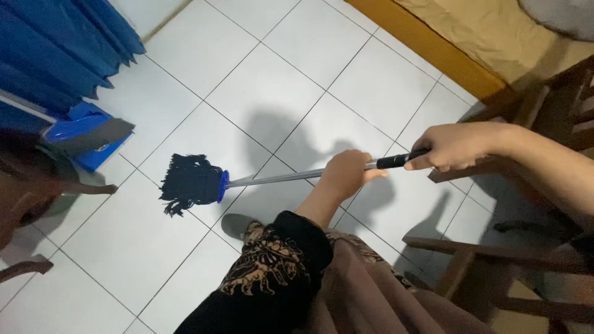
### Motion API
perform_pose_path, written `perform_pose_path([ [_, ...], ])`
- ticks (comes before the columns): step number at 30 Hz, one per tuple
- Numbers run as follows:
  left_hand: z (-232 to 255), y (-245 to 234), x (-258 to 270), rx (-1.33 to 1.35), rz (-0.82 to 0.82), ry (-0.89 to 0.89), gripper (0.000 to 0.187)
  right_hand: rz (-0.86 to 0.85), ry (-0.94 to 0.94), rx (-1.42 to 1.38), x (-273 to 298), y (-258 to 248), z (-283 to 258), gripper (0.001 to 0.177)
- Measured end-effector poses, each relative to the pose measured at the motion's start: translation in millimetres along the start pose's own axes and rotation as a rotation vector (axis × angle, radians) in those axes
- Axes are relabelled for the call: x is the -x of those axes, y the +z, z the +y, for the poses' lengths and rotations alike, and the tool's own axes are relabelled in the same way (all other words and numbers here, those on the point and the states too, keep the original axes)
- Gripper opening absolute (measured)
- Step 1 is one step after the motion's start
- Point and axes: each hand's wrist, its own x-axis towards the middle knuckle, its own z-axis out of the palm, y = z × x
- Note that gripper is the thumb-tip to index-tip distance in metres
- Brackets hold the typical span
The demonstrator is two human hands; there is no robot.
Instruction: Mopping the floor in a dining area and moving chairs to reach obstructed spots.
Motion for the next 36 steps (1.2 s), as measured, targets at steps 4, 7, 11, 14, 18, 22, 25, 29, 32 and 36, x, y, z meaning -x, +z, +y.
perform_pose_path([
  [4, -4.7, -8.7, 11.3, 0.045, -0.078, -0.059, 0.066, -0.024, -0.035, -0.121, -0.4, 11.9, -6.8, 0.044],
  [7, -20.1, -23.4, 29.1, 0.094, -0.085, -0.129, 0.062, -0.038, -0.029, -0.398, -4.5, 17.9, -33.6, 0.046],
  [11, -63.4, -37.3, 54.7, 0.006, -0.080, -0.174, 0.054, -0.038, -0.030, -0.497, -38.3, 32.5, -73.8, 0.041],
  [14, -110.0, -61.9, 82.2, -0.011, -0.042, -0.216, 0.046, -0.084, -0.115, -0.488, -60.5, 32.8, -133.2, 0.037],
  [18, -155.2, -115.9, 105.9, -0.020, -0.003, -0.311, 0.040, -0.123, -0.254, -0.504, -103.0, 20.0, -201.9, 0.034],
  [22, -201.0, -153.6, 110.9, -0.071, 0.089, -0.419, 0.040, -0.112, -0.278, -0.433, -126.1, -11.9, -273.2, 0.032],
  [25, -221.0, -186.1, 106.0, -0.075, 0.016, -0.576, 0.040, -0.026, -0.288, -0.287, -141.9, -31.5, -314.8, 0.030],
  [29, -229.8, -220.9, 99.3, -0.029, 0.021, -0.649, 0.037, -0.070, -0.299, -0.284, -153.4, -60.9, -342.1, 0.033],
  [32, -240.0, -224.7, 89.4, -0.060, 0.020, -0.636, 0.029, -0.079, -0.312, -0.244, -155.3, -82.3, -347.5, 0.033],
  [36, -282.5, -210.5, 64.9, -0.107, 0.121, -0.570, 0.023, -0.005, -0.345, -0.089, -160.5, -120.1, -348.1, 0.049],
])
